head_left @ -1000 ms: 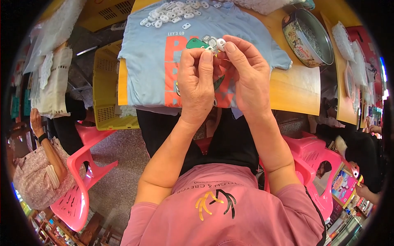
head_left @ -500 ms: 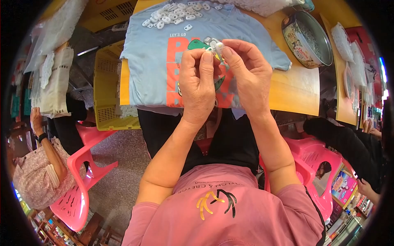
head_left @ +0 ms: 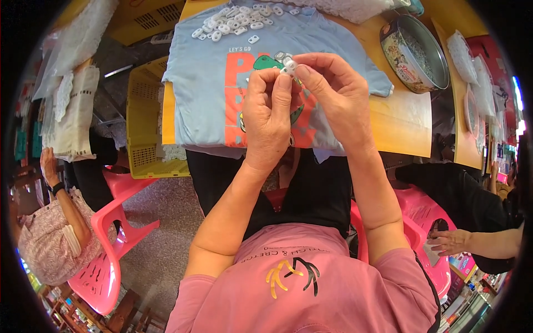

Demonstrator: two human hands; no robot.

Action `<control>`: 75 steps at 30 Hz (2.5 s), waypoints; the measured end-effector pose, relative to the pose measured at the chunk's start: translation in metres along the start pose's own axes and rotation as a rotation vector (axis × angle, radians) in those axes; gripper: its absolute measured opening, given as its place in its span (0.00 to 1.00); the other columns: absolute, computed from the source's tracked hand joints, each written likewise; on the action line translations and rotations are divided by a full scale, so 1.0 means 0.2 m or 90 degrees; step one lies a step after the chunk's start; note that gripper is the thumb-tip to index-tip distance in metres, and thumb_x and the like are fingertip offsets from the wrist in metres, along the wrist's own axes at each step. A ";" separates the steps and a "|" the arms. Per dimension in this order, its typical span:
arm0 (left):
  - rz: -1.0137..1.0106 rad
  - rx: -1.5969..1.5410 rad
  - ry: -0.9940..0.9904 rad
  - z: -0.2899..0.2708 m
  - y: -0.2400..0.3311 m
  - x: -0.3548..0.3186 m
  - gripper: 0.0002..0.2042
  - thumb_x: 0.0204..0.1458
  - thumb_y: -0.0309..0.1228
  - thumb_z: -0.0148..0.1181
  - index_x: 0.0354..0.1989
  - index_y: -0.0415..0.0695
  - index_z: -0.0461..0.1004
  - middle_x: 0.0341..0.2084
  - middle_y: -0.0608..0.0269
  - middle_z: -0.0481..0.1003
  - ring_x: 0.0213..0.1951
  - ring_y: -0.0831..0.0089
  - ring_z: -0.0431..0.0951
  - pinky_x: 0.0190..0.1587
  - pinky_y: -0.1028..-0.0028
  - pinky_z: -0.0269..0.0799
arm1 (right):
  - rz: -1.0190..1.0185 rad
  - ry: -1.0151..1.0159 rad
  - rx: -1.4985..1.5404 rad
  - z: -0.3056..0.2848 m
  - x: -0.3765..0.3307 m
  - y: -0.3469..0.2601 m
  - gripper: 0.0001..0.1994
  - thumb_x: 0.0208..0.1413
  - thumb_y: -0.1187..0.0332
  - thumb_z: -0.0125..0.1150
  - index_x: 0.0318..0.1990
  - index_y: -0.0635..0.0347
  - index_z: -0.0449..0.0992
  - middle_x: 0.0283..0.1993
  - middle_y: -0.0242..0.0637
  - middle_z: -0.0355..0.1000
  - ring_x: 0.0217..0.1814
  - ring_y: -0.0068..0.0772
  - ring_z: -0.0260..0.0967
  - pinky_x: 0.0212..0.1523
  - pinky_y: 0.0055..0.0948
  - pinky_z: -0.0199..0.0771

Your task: Attaching small white plastic snaps or buttons to a blue t-shirt with a dinosaur graphic.

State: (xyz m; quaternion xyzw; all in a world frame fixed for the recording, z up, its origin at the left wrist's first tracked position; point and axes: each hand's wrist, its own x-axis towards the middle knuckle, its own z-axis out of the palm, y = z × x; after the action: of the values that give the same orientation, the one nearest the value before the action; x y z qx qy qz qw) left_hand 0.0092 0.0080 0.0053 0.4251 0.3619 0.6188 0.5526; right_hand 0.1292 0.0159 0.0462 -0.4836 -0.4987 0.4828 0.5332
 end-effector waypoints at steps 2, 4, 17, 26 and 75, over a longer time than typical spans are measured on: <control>0.005 0.009 -0.008 0.00 0.01 0.00 0.06 0.64 0.30 0.50 0.41 0.39 0.66 0.28 0.67 0.73 0.27 0.84 0.70 0.30 0.83 0.68 | -0.017 -0.019 -0.010 -0.01 0.01 0.00 0.10 0.58 0.73 0.62 0.46 0.65 0.77 0.38 0.30 0.76 0.37 0.15 0.69 0.38 0.16 0.69; 0.011 0.017 -0.015 0.00 0.01 0.00 0.06 0.64 0.29 0.50 0.41 0.40 0.66 0.28 0.67 0.73 0.27 0.84 0.70 0.30 0.83 0.68 | -0.020 -0.029 -0.011 -0.03 0.02 0.00 0.10 0.58 0.73 0.62 0.46 0.65 0.77 0.38 0.30 0.76 0.37 0.16 0.69 0.38 0.17 0.69; 0.064 -0.043 -0.004 -0.02 -0.05 0.01 0.04 0.65 0.29 0.49 0.39 0.42 0.66 0.25 0.72 0.68 0.26 0.86 0.64 0.27 0.83 0.61 | -0.147 0.061 -0.013 0.10 -0.04 0.07 0.06 0.58 0.79 0.60 0.43 0.68 0.77 0.40 0.32 0.74 0.42 0.18 0.70 0.45 0.18 0.72; 0.057 -0.100 0.063 -0.01 -0.04 -0.01 0.04 0.66 0.29 0.48 0.39 0.44 0.65 0.26 0.73 0.66 0.27 0.87 0.62 0.28 0.82 0.61 | -0.220 0.092 -0.029 0.19 -0.04 0.14 0.06 0.58 0.80 0.59 0.43 0.67 0.75 0.41 0.33 0.73 0.44 0.19 0.70 0.46 0.19 0.71; 0.056 -0.193 -0.189 -0.07 -0.02 0.02 0.26 0.55 0.51 0.58 0.50 0.40 0.72 0.51 0.57 0.71 0.55 0.62 0.71 0.60 0.61 0.64 | 0.112 -0.115 0.365 0.09 -0.14 0.02 0.10 0.63 0.70 0.57 0.49 0.64 0.77 0.47 0.32 0.75 0.52 0.23 0.69 0.55 0.29 0.69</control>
State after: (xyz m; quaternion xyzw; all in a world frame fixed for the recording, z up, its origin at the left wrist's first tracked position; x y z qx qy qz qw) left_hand -0.0029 0.0129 -0.0042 0.4392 0.1603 0.6204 0.6297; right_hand 0.1103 -0.0108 0.0409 -0.3099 -0.3437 0.6891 0.5576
